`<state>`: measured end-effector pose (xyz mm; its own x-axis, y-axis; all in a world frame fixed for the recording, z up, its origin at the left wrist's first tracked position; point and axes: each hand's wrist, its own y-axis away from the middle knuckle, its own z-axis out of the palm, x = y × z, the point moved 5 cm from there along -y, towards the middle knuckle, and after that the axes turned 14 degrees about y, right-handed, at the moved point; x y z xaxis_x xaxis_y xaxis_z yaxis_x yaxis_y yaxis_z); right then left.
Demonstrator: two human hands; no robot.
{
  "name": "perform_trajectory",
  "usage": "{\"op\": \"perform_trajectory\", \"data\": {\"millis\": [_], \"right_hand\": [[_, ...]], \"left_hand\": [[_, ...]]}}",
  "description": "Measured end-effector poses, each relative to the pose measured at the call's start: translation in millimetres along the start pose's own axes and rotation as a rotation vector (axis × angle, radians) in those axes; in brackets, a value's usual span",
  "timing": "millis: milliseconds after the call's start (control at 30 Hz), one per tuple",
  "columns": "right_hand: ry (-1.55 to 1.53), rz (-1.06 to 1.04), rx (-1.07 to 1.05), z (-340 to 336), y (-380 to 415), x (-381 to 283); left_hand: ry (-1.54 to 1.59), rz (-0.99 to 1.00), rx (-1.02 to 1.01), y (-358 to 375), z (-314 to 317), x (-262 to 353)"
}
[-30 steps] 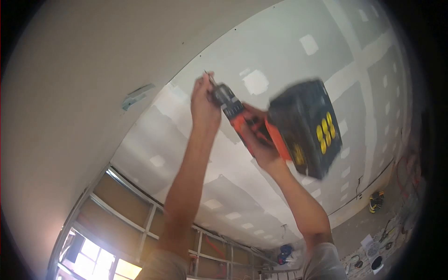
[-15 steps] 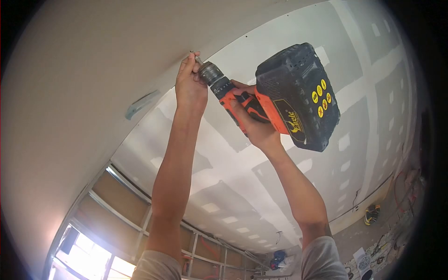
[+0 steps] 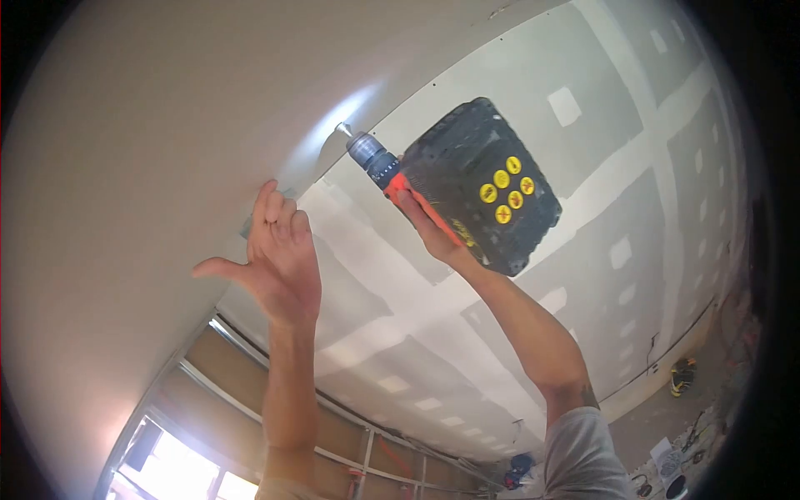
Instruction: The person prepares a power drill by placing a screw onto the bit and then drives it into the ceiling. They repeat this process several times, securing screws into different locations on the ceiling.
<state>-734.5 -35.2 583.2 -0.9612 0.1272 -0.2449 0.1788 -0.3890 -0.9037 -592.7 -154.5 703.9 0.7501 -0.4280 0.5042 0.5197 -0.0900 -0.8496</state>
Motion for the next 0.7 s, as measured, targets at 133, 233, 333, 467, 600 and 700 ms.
{"op": "perform_trajectory", "data": {"millis": [133,233,333,467,600,700], "right_hand": [[-0.206,0.255,-0.146,29,13,42],[-0.109,0.081,-0.158,3,4,19],[-0.054,0.037,-0.121,-11,5,13],[-0.03,0.089,-0.163,-54,69,1],[0.102,0.278,-0.362,-139,222,-2],[0.274,0.683,-0.51,-225,352,-13]], "left_hand": [[0.005,-0.01,-0.012,4,5,-5],[-0.026,0.031,0.009,5,2,-16],[-0.154,0.055,0.093,15,-37,-34],[-0.213,-0.398,0.471,130,-148,-85],[-0.806,-1.011,-0.058,367,-219,-142],[-0.094,-1.416,0.6,555,-190,-171]]}}
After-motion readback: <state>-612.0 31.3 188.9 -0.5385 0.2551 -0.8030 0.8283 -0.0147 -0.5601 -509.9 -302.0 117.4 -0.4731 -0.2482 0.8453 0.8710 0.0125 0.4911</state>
